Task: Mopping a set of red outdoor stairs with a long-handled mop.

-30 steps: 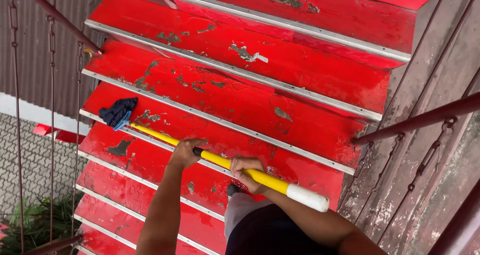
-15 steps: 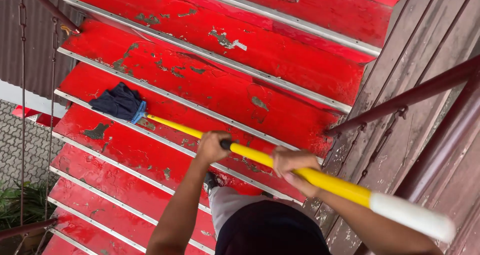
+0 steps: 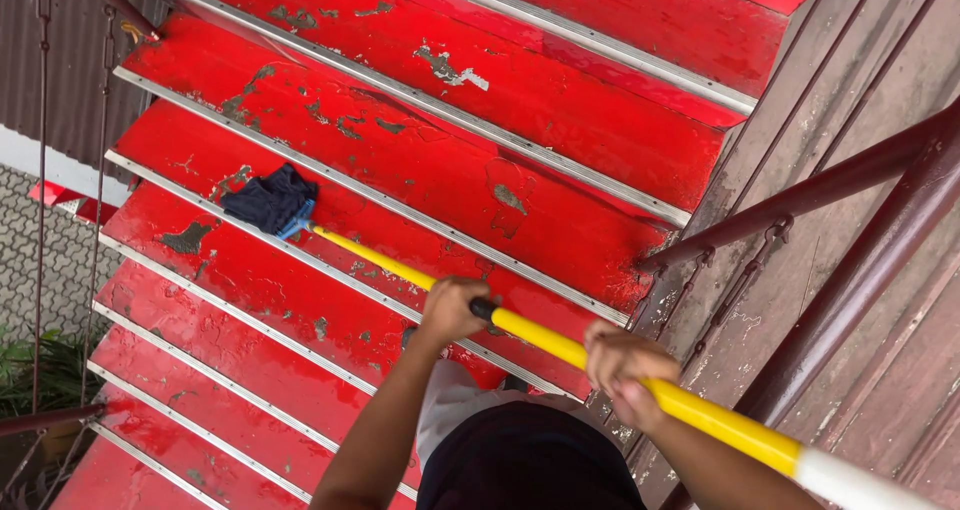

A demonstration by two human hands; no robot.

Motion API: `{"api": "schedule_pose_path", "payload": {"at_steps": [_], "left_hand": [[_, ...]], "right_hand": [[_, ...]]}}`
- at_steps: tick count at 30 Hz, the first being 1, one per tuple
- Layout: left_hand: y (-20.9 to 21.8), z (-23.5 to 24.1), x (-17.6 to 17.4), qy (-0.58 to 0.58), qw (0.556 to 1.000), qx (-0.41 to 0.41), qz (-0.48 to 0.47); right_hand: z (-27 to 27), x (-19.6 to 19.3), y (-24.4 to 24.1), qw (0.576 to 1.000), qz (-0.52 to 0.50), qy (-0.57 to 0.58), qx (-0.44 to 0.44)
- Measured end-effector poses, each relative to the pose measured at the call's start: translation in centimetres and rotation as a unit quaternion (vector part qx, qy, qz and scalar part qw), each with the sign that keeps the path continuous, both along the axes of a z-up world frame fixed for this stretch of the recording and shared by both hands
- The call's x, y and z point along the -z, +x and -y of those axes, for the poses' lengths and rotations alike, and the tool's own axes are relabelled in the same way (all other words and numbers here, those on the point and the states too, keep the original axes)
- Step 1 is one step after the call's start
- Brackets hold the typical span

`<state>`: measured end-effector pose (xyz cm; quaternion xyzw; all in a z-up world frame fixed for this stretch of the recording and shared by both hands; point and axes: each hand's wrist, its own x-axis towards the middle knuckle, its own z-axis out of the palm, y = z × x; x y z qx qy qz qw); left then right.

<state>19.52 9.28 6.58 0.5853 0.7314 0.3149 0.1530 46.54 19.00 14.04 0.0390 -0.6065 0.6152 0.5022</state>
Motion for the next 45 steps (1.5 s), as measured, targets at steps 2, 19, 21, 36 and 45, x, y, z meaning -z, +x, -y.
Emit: {"api": "schedule_pose_path", "payload": {"at_steps": [2, 19, 21, 36, 45], "left_hand": [[-2.4, -0.4, 2.0, 0.033, 0.999, 0.011, 0.005], [0.1, -4.2, 5.9, -0.092, 0.995, 0.032, -0.034], [0.6, -4.1, 4.0, -0.076, 0.996, 0.001, -0.035], [-0.2, -3.0, -0.9, 0.021, 0.994, 0.108, 0.027], [-19.0, 2.0, 6.8, -0.079, 0.991, 0.030, -0.109]], "right_hand": [[-0.5, 0.1, -1.3, 0.999, 0.024, 0.005, -0.035], [-3.9, 6.4, 2.1, 0.992, 0.048, -0.113, -0.009], [-3.4, 3.0, 2.1, 0.991, 0.029, -0.128, -0.033], [0.1, -1.6, -0.8, 0.976, -0.173, -0.133, 0.024], [4.8, 7.4, -16.1, 0.993, 0.034, -0.077, -0.079]]}}
